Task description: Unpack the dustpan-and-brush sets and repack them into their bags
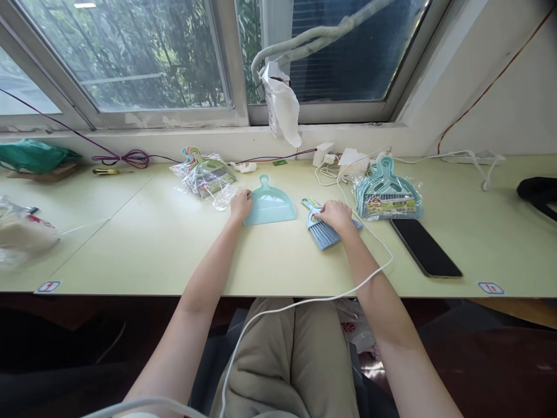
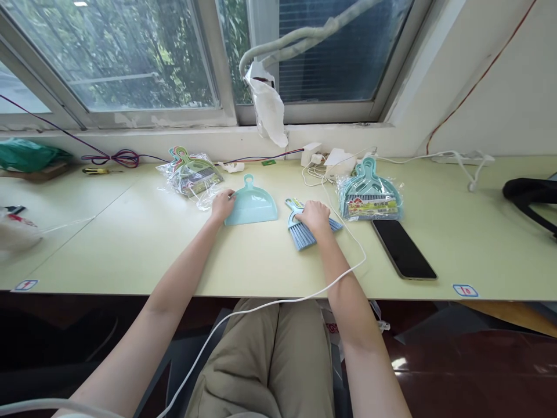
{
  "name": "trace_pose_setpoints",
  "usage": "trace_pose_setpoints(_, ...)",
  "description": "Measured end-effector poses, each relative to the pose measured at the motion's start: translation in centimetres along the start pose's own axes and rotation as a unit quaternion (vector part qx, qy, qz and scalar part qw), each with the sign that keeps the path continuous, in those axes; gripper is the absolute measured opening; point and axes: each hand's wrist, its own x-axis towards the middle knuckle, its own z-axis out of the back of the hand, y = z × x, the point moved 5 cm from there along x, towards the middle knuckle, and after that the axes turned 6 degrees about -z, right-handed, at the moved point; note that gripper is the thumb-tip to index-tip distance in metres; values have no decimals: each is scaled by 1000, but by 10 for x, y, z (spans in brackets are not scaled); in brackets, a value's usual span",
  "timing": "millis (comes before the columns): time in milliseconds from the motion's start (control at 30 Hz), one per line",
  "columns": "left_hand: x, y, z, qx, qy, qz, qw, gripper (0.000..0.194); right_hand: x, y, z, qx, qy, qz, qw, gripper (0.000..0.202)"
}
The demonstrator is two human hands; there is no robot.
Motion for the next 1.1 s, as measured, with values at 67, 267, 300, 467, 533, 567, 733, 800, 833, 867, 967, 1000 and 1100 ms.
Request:
trace_pose_setpoints(67,0,0,0,-15,-5,2,1000,28,0,0,1,8,-3,-1,1000,38)
trace_pose_setpoints(267,1,-1,7,-81,-46,35,995,19,-2,-8,23,96,-76,-23,992,35)
trace_pose_setpoints(300,1,-3,8,-98,-50,46,993,16,-4,-7,27,112,-82,-18,990,35)
trace_pose_setpoints(467,-5,-26,-4,-248,-2,55,967,6,-17,17,33,152,-65,39,985,30)
trace_pose_setpoints(533,-12,-42,-16,-323,25,49,945,5,-24,31,28,141,-51,64,987,27)
trace_pose_setpoints(567,-16,-51,-22,-356,41,40,933,9,-27,37,27,131,-54,71,987,25)
trace_pose_setpoints(733,-37,-90,-43,-398,142,-57,904,34,-34,50,17,56,-62,86,993,23)
trace_pose_setpoints(800,-42,-97,-45,-407,183,-72,892,36,-33,48,14,51,-48,95,993,24)
trace_pose_setpoints(833,-44,-99,-44,-420,195,-78,883,37,-32,47,14,59,-53,98,992,24)
trace_pose_setpoints(867,-45,-100,-42,-434,202,-84,874,39,-32,46,15,71,-65,105,990,24)
trace_pose_setpoints(967,-45,-100,-38,-450,208,-79,865,46,-32,44,20,109,-122,149,975,24)
trace_pose_setpoints(1000,-45,-99,-38,-446,205,-71,868,46,-32,44,21,119,-141,162,969,27)
trace_pose_setpoints(1100,-44,-95,-41,-433,191,-47,880,44,-28,41,19,156,-128,166,965,38)
